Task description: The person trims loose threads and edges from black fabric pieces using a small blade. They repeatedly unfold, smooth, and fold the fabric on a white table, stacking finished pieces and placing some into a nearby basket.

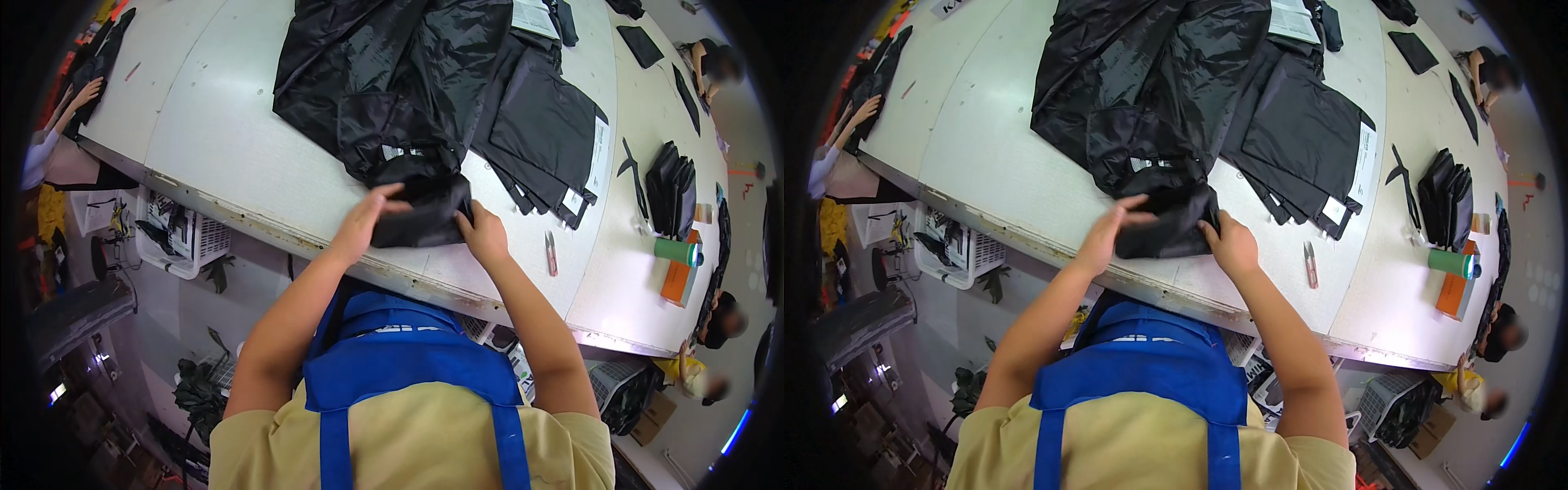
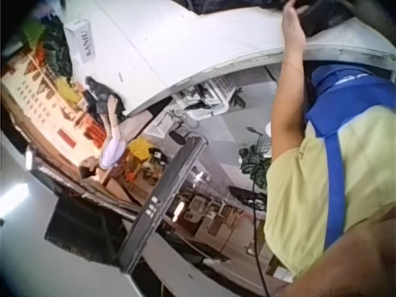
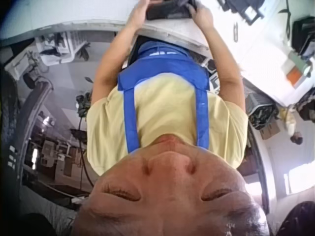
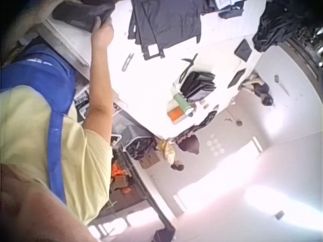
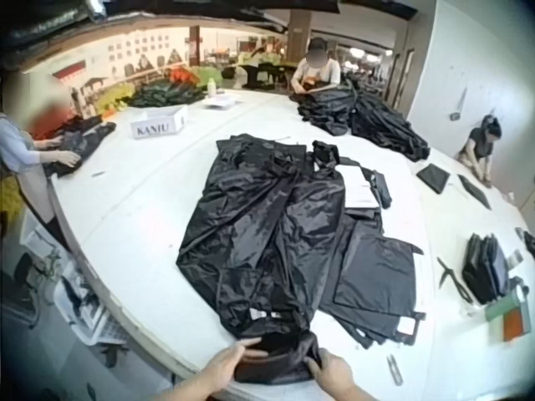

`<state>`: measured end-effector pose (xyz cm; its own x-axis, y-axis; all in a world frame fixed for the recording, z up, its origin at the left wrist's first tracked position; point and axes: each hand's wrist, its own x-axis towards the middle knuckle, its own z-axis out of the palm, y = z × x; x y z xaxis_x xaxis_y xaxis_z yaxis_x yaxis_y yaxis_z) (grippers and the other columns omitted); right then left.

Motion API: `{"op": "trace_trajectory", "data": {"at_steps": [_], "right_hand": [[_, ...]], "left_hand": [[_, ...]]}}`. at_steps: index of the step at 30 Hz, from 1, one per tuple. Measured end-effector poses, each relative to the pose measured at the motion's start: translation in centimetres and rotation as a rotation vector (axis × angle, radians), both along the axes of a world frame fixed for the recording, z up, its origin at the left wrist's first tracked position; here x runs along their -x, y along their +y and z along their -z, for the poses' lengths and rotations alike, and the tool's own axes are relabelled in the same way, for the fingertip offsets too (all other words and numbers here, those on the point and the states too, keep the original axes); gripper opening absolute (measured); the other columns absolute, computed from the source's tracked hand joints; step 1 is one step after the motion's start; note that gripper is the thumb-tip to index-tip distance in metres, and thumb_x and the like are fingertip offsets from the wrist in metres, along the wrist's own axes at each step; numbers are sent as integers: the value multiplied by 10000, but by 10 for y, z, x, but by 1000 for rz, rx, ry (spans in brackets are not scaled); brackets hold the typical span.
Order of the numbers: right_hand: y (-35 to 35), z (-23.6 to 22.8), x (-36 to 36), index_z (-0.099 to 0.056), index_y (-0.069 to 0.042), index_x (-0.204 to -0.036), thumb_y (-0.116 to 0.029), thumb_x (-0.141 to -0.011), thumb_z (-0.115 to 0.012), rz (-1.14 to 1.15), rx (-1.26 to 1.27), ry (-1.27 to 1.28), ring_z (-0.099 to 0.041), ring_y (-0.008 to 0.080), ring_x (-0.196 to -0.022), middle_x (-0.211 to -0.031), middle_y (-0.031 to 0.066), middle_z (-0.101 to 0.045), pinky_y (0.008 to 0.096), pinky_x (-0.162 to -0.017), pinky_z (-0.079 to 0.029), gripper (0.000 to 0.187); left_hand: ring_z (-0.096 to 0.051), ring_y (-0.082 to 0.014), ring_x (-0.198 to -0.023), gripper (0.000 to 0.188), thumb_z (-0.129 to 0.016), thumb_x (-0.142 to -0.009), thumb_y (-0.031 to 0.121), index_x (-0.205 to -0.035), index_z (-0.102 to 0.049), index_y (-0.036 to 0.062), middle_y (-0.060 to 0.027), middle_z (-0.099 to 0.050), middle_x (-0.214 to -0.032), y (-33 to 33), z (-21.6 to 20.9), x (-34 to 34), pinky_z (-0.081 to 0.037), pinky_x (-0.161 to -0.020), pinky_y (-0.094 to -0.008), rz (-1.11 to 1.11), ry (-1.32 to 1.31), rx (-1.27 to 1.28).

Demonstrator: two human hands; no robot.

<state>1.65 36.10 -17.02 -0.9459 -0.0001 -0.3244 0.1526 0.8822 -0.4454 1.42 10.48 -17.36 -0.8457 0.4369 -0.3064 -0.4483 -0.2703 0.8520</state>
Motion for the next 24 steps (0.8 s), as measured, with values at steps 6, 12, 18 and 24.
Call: {"op": "trace_trajectory", "data": {"at_steps": [6, 12, 18, 24], "right_hand": [[-12, 6, -1, -533, -102, -1097, -287, -806, -696, 11, 68, 257, -646, 369, -712, -947, 161, -646, 426, -598, -503, 382], [-12, -28, -1, -502, -135, -1309, -297, -742, -739, -306, -101, 505, -563, 288, -1037, -1073, 89, -590, 404, -870, -451, 636], [13, -15, -1, -646, -53, -1090, -245, -783, -688, -707, 25, 421, -580, 261, -980, -1008, 73, -633, 389, -870, -449, 365], [-13, -51, 59, -658, -40, -965, -282, -798, -686, -421, 410, 277, -608, 340, -852, -879, 157, -652, 422, -774, -482, 295]], "left_hand": [[-509, -289, -1032, 484, -709, -713, 195, -1168, -596, 75, -91, -529, -1122, 46, -41, -42, -407, -856, -428, 88, 1155, 1152], [-520, -287, -1001, 370, -637, -778, 150, -1135, -619, 53, -100, -540, -1036, 45, 12, -47, -425, -842, -399, 89, 1147, 1190], [-598, -308, -807, 270, -532, -864, 148, -1110, -593, 56, -113, -616, -806, 36, 17, -26, -465, -717, -416, 100, 987, 1044], [-656, -362, -768, 210, -498, -911, 169, -1105, -528, 93, -168, -673, -809, 36, 4, 0, -491, -674, -478, 400, 572, 1226]]}}
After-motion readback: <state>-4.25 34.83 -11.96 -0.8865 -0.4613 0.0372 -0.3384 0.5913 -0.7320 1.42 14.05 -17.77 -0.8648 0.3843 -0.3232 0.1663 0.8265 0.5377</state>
